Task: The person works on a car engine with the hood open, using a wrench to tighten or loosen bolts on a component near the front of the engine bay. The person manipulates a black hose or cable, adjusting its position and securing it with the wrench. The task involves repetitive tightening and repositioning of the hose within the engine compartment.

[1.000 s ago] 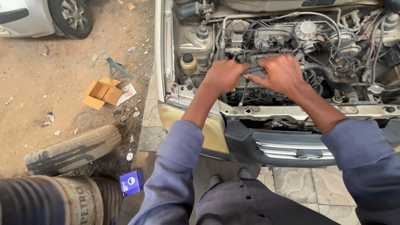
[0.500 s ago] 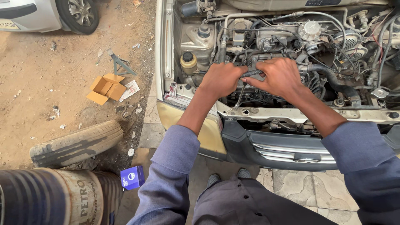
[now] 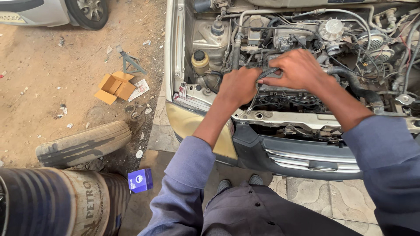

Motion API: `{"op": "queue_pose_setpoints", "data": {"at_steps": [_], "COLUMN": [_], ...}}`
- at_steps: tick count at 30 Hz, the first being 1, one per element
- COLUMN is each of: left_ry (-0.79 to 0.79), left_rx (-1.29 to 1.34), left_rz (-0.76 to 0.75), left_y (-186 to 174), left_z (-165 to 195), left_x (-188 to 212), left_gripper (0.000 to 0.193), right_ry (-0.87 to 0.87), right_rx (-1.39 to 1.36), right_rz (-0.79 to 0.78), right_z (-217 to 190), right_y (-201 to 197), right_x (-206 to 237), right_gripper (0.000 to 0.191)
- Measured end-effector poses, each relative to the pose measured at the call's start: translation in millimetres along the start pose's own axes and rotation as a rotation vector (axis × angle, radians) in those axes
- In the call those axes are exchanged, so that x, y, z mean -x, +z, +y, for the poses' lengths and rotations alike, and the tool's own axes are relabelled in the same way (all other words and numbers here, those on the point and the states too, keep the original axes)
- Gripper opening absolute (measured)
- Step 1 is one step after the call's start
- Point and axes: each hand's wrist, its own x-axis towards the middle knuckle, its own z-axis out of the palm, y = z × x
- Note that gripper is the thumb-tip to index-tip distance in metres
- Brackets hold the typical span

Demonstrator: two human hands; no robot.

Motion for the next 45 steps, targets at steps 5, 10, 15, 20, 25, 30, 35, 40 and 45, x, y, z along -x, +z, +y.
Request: {"op": "queue_pose_setpoints", "data": {"at_steps": [5, 10, 15, 20, 25, 30, 35, 40, 45], "left_ry": [-0.116, -0.147, -0.123, -0.118, -0.118, -0.123, -0.114, -0.105, -0.099], "left_rx": [0.015, -0.024, -0.013, -0.055, -0.048, -0.045, -0.056, -0.054, -0.047], "left_rz": [0.041, -0.015, 0.053, 0.036, 0.049, 0.053, 0.053, 0.052, 0.066], "left_y": [0, -5, -12, -14, -11, -7, -7, -8, -8], "left_z": [9, 9, 8, 8, 8, 8, 8, 8, 8], "left_x": [5, 11, 12, 8, 9, 11, 10, 9, 9], "left_gripper": [0.03, 0.026, 0.035, 0.035, 0.036, 0.035, 0.034, 0.028, 0.03], "right_ry": [-0.087, -0.134, -0.141, -0.173, -0.169, -0.176, -0.178, -0.186, -0.18], "right_rx": [-0.025, -0.055, 0.003, -0.028, -0.031, -0.027, -0.027, -0.032, -0.019], "right_rz": [-0.016, 0.002, 0.023, 0.118, 0.102, 0.092, 0.116, 0.141, 0.114], "right_z": [6, 4, 3, 4, 6, 7, 6, 6, 7], "right_y": [-5, -1, -3, -4, 2, 6, 6, 4, 6], "right_x": [-12, -17, -18, -20, -17, -15, -14, -14, -14], "right_gripper": [0.057, 0.058, 0.056, 0.056, 0.056, 0.057, 0.055, 0.056, 0.058]}}
